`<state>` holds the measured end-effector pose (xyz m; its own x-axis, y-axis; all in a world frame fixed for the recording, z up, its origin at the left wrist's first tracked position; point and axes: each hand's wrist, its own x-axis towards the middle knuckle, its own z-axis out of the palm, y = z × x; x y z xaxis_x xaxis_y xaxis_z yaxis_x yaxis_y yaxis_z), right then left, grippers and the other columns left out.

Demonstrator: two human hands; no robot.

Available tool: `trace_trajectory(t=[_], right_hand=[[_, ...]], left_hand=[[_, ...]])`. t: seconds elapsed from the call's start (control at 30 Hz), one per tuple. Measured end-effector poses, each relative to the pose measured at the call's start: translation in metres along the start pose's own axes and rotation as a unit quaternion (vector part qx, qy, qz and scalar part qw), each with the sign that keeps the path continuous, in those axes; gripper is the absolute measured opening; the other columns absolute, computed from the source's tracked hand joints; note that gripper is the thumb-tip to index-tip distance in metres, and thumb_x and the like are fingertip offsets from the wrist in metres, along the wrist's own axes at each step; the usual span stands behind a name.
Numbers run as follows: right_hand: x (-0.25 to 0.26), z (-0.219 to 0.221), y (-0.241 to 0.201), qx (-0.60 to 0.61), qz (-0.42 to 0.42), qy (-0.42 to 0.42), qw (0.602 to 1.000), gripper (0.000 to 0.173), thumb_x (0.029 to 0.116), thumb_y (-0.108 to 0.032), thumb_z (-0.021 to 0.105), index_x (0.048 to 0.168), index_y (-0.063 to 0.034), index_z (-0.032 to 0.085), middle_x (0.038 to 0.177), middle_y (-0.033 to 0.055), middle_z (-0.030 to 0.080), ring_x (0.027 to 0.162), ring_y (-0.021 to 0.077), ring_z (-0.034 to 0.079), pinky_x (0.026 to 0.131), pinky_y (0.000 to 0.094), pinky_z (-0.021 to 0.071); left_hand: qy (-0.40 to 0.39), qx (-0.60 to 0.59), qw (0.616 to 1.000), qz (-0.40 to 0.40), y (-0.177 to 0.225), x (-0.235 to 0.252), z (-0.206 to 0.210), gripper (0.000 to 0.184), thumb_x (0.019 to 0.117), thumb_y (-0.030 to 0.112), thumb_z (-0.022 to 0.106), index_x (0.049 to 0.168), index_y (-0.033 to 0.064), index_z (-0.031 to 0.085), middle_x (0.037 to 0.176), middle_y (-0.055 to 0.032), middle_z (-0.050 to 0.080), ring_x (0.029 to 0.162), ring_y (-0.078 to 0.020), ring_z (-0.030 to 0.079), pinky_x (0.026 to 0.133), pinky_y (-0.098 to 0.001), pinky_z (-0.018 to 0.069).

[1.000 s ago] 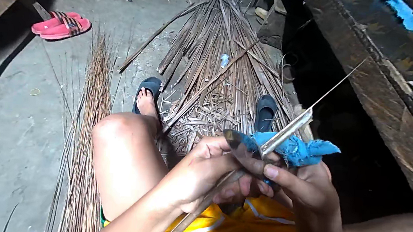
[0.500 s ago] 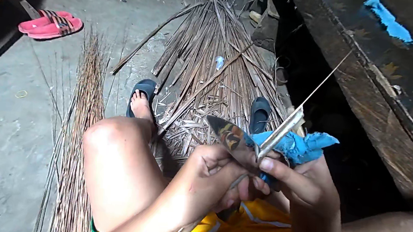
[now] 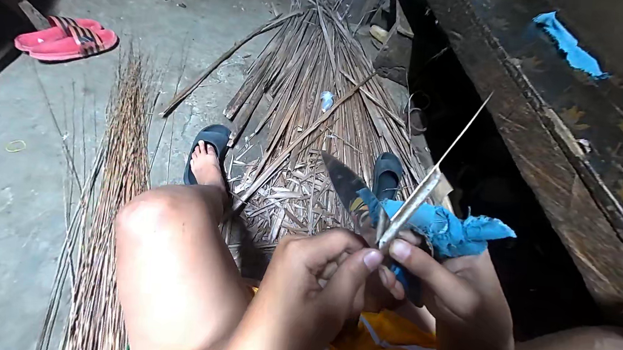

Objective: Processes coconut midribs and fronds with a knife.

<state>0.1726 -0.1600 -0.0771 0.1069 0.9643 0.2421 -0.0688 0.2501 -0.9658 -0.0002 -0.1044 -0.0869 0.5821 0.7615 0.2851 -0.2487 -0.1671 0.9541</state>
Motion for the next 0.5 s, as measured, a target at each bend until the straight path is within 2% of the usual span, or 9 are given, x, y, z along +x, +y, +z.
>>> trace_trajectory(t=[0.2,0.33,0.5], right_hand=[[-0.001,0.003,-0.002,0.014,0.002,0.026,1.0,0.009,0.0963,-0.01,0.065,0.101,-0.0182,0.065,0.081,-0.0113,0.073,0.064,-0.0027,0.067,0.057,0.0134,0.0572],[0.003,0.0,-0.001,0.06,0.012,0.009,0.998,0.008,0.0967,-0.01,0.065,0.102,-0.0156,0.065,0.081,-0.0094,0.074,0.064,-0.0012,0.067,0.057,0.0142,0.057],[0.011,-0.008,0.0,0.125,0.043,-0.02,0.991,0.006,0.0978,-0.009,0.063,0.102,-0.0136,0.065,0.082,-0.0071,0.074,0.064,0.0001,0.068,0.057,0.0149,0.0578]], left_hand=[[0.008,-0.001,0.999,-0.052,0.004,-0.002,0.002,0.031,0.105,0.019,0.056,0.079,0.0045,0.062,0.058,0.0097,0.054,0.05,0.0104,0.047,0.046,-0.0071,0.0393],[-0.003,-0.022,0.998,-0.065,0.004,-0.001,0.001,0.03,0.1041,0.02,0.058,0.079,0.0049,0.062,0.059,0.0099,0.055,0.05,0.0104,0.048,0.047,-0.0071,0.0398],[-0.032,-0.065,0.993,-0.088,0.004,0.001,-0.004,0.033,0.1078,0.021,0.05,0.08,0.0075,0.062,0.06,0.012,0.054,0.051,0.0104,0.048,0.047,-0.0072,0.0397]])
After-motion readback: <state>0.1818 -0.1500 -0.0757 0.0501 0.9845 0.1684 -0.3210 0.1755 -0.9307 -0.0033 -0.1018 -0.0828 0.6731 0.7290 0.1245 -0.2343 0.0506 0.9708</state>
